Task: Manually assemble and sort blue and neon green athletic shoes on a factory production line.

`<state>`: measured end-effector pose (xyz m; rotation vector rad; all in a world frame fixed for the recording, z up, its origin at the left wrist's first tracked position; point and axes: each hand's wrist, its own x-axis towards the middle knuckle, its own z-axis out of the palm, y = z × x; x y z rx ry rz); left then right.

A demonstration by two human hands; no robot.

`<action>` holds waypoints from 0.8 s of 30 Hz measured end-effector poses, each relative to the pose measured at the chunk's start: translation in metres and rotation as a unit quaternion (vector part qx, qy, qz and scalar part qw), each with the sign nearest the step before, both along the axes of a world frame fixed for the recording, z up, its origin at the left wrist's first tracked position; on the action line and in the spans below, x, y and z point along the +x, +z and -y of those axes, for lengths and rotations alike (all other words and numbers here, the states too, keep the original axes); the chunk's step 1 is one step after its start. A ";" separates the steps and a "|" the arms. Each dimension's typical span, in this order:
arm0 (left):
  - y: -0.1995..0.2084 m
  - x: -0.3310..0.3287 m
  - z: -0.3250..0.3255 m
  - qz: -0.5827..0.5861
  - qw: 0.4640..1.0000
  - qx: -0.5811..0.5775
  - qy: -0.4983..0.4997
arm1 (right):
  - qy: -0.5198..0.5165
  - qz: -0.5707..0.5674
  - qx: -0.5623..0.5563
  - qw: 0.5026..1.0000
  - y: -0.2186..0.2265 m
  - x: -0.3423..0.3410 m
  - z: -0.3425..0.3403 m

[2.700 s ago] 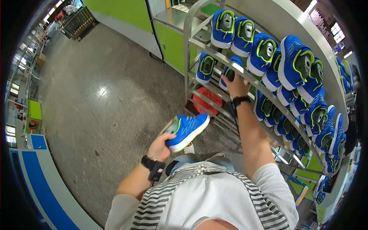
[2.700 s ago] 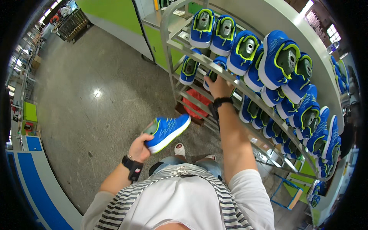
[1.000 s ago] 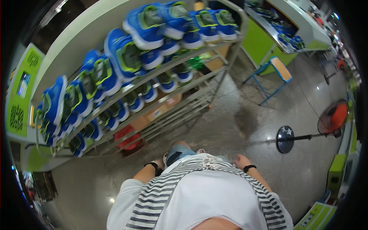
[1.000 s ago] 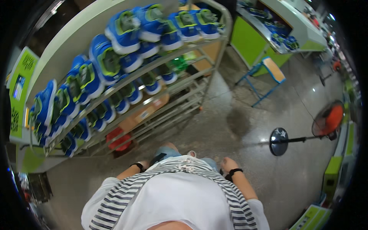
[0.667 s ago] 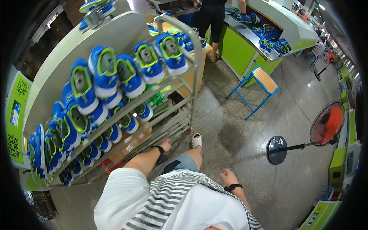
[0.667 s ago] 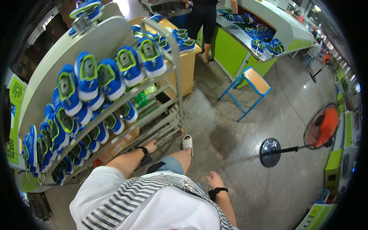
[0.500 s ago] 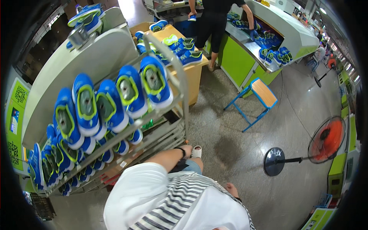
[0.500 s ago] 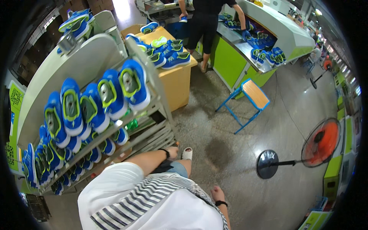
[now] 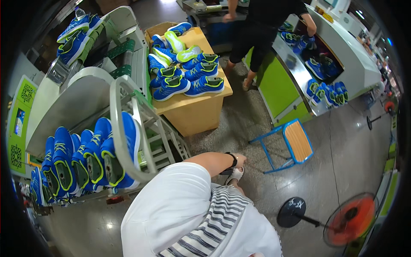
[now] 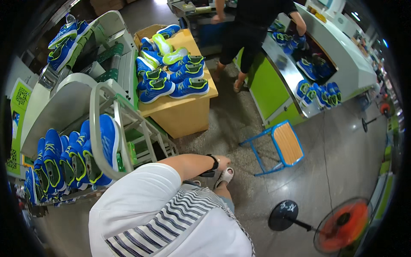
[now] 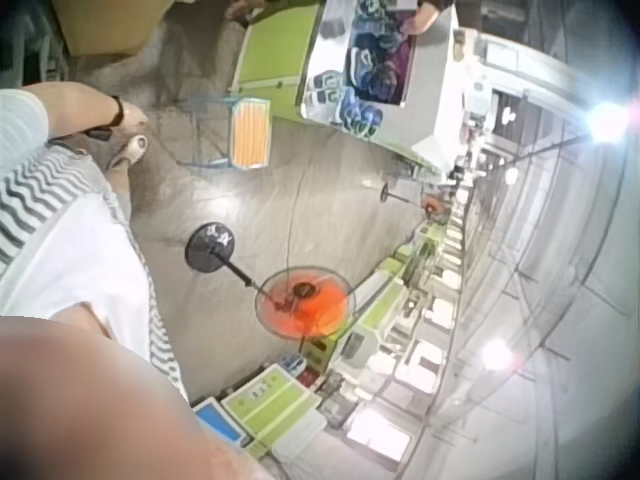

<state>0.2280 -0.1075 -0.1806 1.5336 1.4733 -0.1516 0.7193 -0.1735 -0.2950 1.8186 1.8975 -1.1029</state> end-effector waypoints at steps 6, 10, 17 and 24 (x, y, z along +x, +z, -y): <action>-0.033 -0.087 -0.009 0.012 0.968 0.054 0.245 | 0.113 -0.005 0.032 0.993 -0.001 -0.059 -0.201; 0.000 -0.128 -0.015 0.103 0.888 0.153 0.422 | 0.192 0.011 0.039 0.980 0.011 -0.117 -0.314; 0.088 -0.197 -0.055 0.096 0.822 0.291 0.480 | 0.223 -0.181 0.168 0.943 0.064 -0.388 -0.518; 0.135 -0.260 -0.072 0.174 0.711 0.292 0.616 | 0.375 -0.326 0.053 0.866 0.179 -0.675 -0.501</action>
